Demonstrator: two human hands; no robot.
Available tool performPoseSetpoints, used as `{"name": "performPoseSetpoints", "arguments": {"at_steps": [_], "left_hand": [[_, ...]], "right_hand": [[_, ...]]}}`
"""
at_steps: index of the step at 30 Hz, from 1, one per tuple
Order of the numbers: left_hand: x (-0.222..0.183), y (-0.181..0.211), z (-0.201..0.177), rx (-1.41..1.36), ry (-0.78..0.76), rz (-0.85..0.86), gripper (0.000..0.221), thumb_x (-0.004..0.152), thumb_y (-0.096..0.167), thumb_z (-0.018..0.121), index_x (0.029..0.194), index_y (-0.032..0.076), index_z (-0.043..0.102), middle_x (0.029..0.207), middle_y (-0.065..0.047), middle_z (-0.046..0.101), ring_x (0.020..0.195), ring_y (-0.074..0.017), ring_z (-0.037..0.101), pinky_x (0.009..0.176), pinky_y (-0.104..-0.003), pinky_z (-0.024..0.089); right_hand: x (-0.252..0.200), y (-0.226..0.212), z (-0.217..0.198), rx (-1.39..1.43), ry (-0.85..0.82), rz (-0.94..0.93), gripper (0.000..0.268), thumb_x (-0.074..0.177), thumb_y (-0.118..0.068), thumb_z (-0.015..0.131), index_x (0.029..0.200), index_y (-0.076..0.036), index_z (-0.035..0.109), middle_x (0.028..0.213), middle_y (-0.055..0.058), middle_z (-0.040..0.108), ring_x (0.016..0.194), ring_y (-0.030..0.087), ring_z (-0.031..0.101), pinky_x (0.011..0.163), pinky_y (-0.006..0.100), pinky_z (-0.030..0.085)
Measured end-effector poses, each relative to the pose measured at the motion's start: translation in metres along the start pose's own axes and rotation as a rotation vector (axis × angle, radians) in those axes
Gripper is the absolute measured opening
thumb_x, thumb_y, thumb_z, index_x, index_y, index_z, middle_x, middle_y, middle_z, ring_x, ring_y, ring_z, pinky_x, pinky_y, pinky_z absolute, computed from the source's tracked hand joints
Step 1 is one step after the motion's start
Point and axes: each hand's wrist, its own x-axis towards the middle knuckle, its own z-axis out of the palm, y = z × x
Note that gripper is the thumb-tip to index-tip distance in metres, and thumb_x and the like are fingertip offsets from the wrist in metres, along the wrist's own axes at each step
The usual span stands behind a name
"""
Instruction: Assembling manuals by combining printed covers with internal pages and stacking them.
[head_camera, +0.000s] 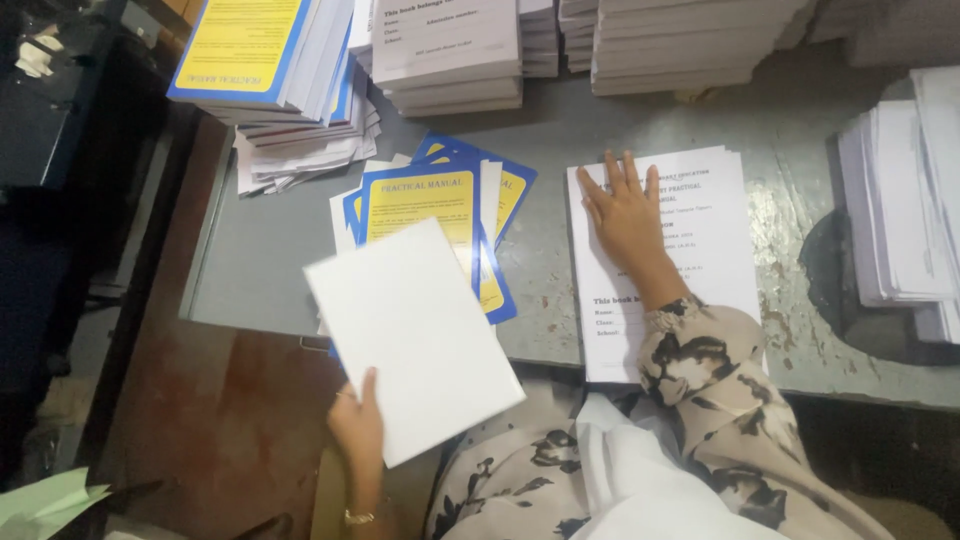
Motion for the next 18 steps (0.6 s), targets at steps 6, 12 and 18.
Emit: {"name": "performPoseSetpoints", "arguments": {"at_steps": [6, 12, 18], "left_hand": [[0.043, 0.052, -0.004, -0.083, -0.082, -0.071, 0.051, 0.098, 0.045, 0.066, 0.069, 0.005, 0.051, 0.056, -0.008, 0.051, 0.059, -0.0248, 0.046, 0.064, -0.039, 0.040], [0.041, 0.090, -0.004, 0.040, -0.110, -0.010, 0.042, 0.094, 0.041, 0.069, 0.122, 0.011, 0.069, 0.108, -0.006, 0.071, 0.093, -0.0294, 0.071, 0.087, -0.045, 0.052], [-0.008, 0.138, -0.010, -0.277, -0.164, 0.041, 0.025, 0.096, 0.023, 0.069, 0.117, 0.008, 0.072, 0.110, -0.006, 0.073, 0.075, -0.0186, 0.072, 0.066, -0.030, 0.057]], "right_hand": [[-0.028, -0.018, -0.045, 0.227, -0.301, 0.001, 0.077, 0.106, -0.030, 0.044, 0.164, -0.015, -0.004, 0.169, 0.016, -0.014, 0.155, 0.034, -0.011, 0.124, 0.057, -0.003], [-0.177, -0.040, -0.046, -0.308, -0.334, -0.299, 0.151, 0.050, -0.046, 0.098, 0.164, -0.016, 0.003, 0.168, 0.019, 0.002, 0.154, 0.037, 0.003, 0.121, 0.055, 0.012], [-0.222, -0.006, -0.019, -0.173, 0.009, -0.472, 0.112, 0.058, 0.019, 0.054, 0.161, -0.013, 0.026, 0.168, 0.016, 0.024, 0.157, 0.035, 0.018, 0.130, 0.051, 0.014]]}}
